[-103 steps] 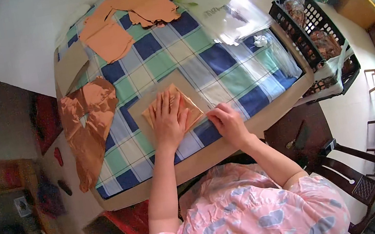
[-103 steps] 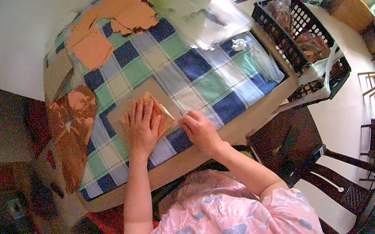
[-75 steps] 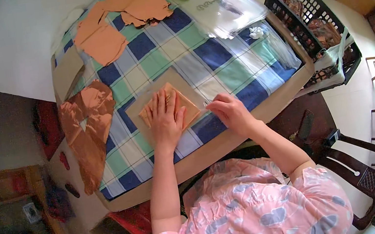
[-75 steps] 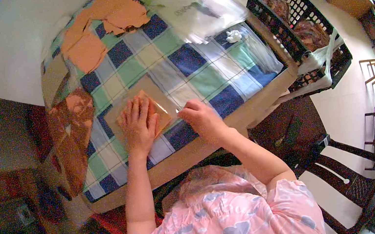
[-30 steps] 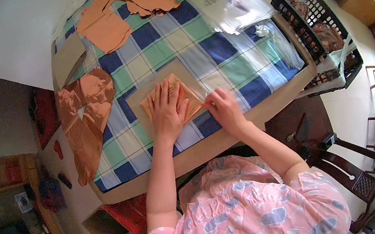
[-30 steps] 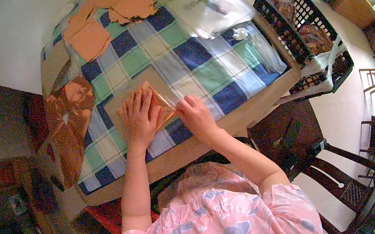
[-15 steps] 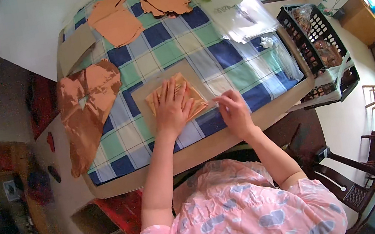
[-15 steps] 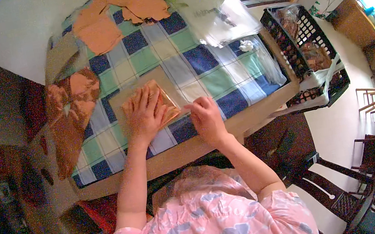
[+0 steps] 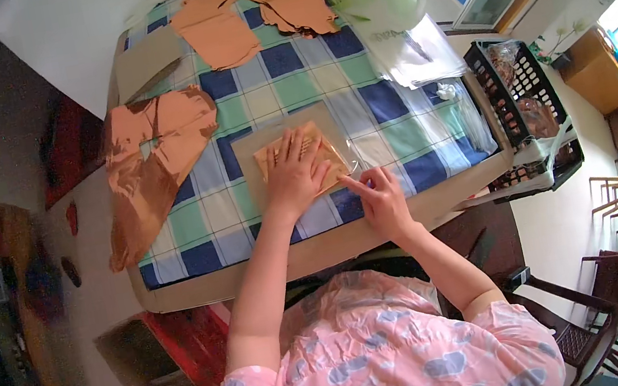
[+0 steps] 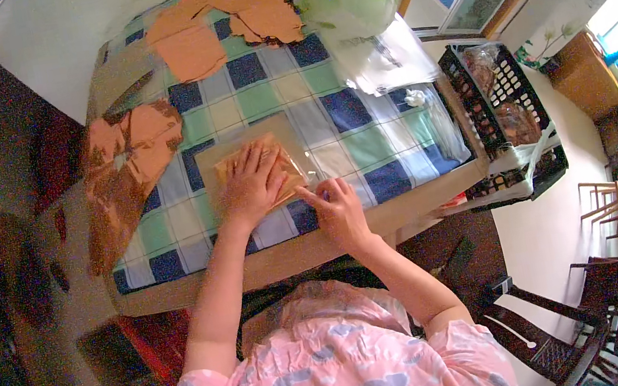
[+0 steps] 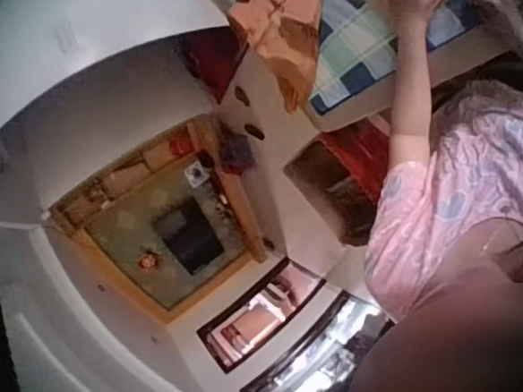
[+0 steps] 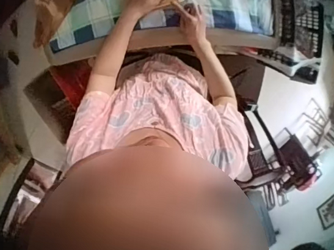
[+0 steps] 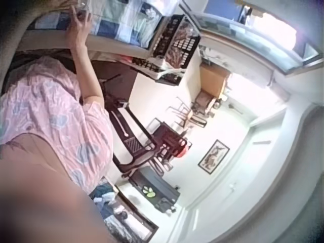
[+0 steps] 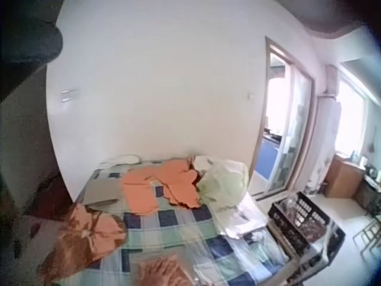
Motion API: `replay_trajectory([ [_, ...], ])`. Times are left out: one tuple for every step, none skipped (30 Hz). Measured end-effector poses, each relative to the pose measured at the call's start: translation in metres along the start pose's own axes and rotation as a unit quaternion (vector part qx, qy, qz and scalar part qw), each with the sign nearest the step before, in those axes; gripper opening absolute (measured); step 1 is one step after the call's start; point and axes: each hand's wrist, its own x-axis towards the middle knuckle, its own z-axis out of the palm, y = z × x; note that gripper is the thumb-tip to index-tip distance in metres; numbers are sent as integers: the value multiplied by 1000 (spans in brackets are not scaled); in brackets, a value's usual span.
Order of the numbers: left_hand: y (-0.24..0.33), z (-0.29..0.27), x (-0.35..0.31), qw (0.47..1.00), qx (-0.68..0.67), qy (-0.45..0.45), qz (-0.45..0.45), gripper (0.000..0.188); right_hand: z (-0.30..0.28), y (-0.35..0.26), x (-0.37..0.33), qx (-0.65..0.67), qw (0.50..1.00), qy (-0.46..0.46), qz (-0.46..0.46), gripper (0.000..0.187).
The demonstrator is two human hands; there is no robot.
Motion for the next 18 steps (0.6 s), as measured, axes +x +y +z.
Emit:
replay_trajectory([
  [1,-1,0,1000,0,1,-2,51,0,-1,1,0,1000,-1,-2,56],
  [1,-2,-1,1000,17,4,5,53,-1,-4,4,-32,999,1,1,56],
  [1,-2,-1,999,35,6,12,54,-2,-5,7,-64,998,3,3,56],
  [-1,-2,-2,999,35,6,11,54,1,-5,7,-64,998,2,2,56],
  [-1,0,-2,999,31,7,8,54,3,-4,7,-89,996,-3,2,55],
  [-2,1,-3,1000,28,7,6,54,4,-4,8,-114,993,-8,3,54],
  [-3,2,-3,1000,27,8,5,54,3,-4,8,-114,993,-9,2,54],
  [-3,3,-2,1000,24,9,8,54,1,-6,9,-121,992,-17,3,53],
  [-2,4,-2,1000,20,11,10,54,0,-6,9,-129,991,-25,4,52],
  [-2,5,-2,1000,19,12,9,54,1,-5,8,-130,991,-26,3,52],
  [-3,5,-2,1000,11,10,6,53,3,-3,7,-130,991,-27,-4,51],
  [-3,6,-1,1000,4,8,3,52,4,-2,7,-131,991,-28,-11,51],
  [-4,7,-1,1000,3,10,2,52,3,-3,6,-133,991,-28,-12,51],
  [-7,6,0,1000,-1,11,10,54,3,-5,6,-127,991,-35,-9,52],
  [-9,6,0,1000,-5,13,17,55,3,-7,5,-121,992,-42,-6,53],
  [-11,6,0,1000,-5,16,14,55,3,-8,3,-121,992,-43,-11,53],
  [-11,2,2,999,-32,27,13,54,2,-8,1,-96,995,-32,-8,48],
  [-11,-1,3,997,-60,37,13,52,1,-8,1,-70,997,-20,-6,43],
])
